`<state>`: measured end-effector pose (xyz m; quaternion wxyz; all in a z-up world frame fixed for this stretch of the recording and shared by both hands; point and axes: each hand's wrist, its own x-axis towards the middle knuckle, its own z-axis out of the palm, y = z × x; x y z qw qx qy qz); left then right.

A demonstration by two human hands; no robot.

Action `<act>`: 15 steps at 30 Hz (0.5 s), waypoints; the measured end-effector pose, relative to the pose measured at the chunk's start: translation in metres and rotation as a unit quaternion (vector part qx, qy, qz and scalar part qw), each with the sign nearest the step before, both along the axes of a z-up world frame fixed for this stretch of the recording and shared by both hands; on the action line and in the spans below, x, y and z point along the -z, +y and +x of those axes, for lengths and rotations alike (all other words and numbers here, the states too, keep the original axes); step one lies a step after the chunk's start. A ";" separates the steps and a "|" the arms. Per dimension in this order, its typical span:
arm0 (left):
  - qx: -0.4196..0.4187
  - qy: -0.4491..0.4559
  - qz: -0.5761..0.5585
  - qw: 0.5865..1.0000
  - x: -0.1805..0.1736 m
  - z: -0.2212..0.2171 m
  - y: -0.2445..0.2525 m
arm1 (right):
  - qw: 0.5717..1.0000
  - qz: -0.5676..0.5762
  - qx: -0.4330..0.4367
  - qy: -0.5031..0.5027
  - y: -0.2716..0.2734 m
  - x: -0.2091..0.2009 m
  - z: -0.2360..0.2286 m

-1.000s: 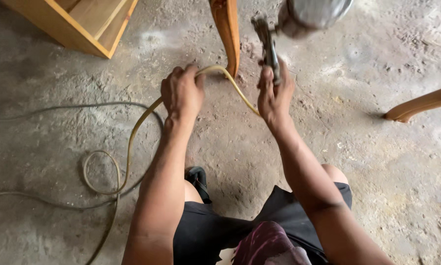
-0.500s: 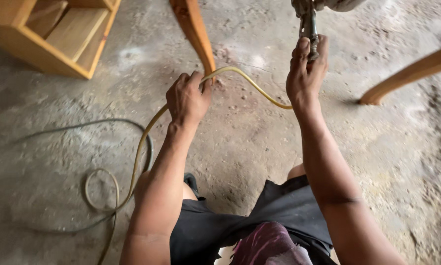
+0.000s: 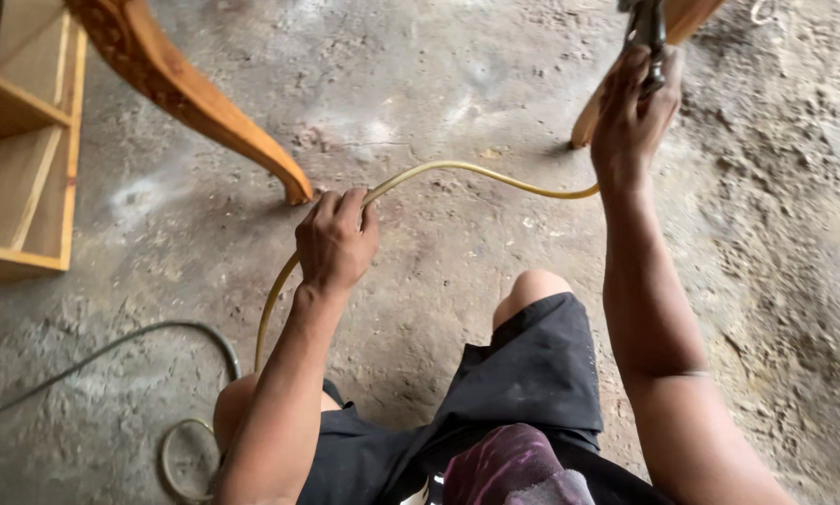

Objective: The person uses a spray gun connected to an air compressor to apply a finish to a wooden table. They move around the table, spraying the legs and underside surfaces while managing the hose.

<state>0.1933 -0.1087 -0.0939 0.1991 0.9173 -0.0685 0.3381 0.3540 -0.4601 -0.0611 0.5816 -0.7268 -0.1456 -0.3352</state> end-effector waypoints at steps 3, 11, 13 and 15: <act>0.029 -0.015 0.005 0.999 0.003 -0.001 -0.016 | 0.999 0.033 0.025 0.001 -0.047 -0.004 0.016; 0.074 0.022 0.015 0.997 0.005 0.015 -0.054 | 0.980 0.032 0.178 -0.081 -0.168 0.016 0.094; 0.077 -0.019 0.024 0.997 0.005 0.012 -0.054 | 0.975 0.029 0.188 -0.119 -0.178 0.027 0.109; 0.063 -0.044 0.024 0.997 0.002 0.005 -0.048 | 0.977 0.045 0.172 -0.117 -0.172 0.031 0.118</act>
